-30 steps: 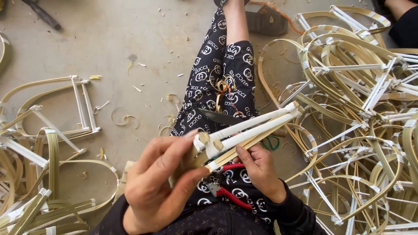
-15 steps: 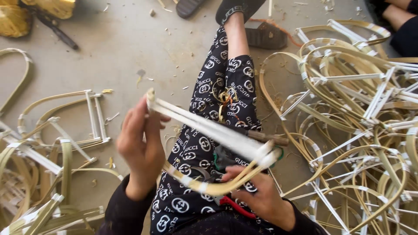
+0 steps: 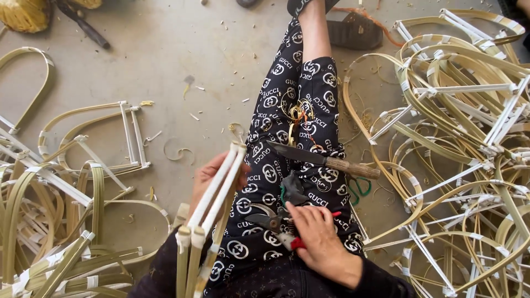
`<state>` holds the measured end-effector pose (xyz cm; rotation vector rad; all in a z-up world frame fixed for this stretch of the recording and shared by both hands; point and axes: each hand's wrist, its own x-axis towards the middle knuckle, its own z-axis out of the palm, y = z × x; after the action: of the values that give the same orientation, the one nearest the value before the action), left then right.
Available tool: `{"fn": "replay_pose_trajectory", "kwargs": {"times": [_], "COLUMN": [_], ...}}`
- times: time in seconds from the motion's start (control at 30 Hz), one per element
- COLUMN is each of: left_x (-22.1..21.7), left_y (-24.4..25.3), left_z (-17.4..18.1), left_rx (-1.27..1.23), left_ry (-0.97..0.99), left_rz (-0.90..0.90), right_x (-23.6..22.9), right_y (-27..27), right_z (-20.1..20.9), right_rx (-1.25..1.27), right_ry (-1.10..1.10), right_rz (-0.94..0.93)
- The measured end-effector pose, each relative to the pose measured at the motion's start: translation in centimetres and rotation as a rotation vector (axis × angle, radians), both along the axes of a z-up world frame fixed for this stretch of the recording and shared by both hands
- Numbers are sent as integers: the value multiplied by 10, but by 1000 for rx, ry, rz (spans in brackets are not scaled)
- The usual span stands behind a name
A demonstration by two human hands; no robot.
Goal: Assembling and binding curved bamboo or rattan pieces into frames using wire and hand tools.
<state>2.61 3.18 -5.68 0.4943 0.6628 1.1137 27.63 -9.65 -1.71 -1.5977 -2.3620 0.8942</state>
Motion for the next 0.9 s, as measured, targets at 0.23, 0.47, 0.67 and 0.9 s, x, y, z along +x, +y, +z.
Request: {"fn": "replay_pose_trajectory", "kwargs": {"times": [0.23, 0.47, 0.67, 0.9], "left_x": [7, 17, 19, -19], "left_y": [-37, -60, -52, -14], "left_z": [17, 35, 29, 130], "left_rx": [119, 92, 333, 488], "left_ry": [-25, 347, 586, 1205], "left_rz": [-92, -311, -305, 124], "right_x": [36, 48, 30, 35], "right_y": [23, 25, 27, 23], "right_z": [47, 41, 29, 44], "right_rx": [-304, 311, 435, -443], "right_ry": [185, 567, 76, 1139], "right_rz": [-378, -573, -117, -305]}}
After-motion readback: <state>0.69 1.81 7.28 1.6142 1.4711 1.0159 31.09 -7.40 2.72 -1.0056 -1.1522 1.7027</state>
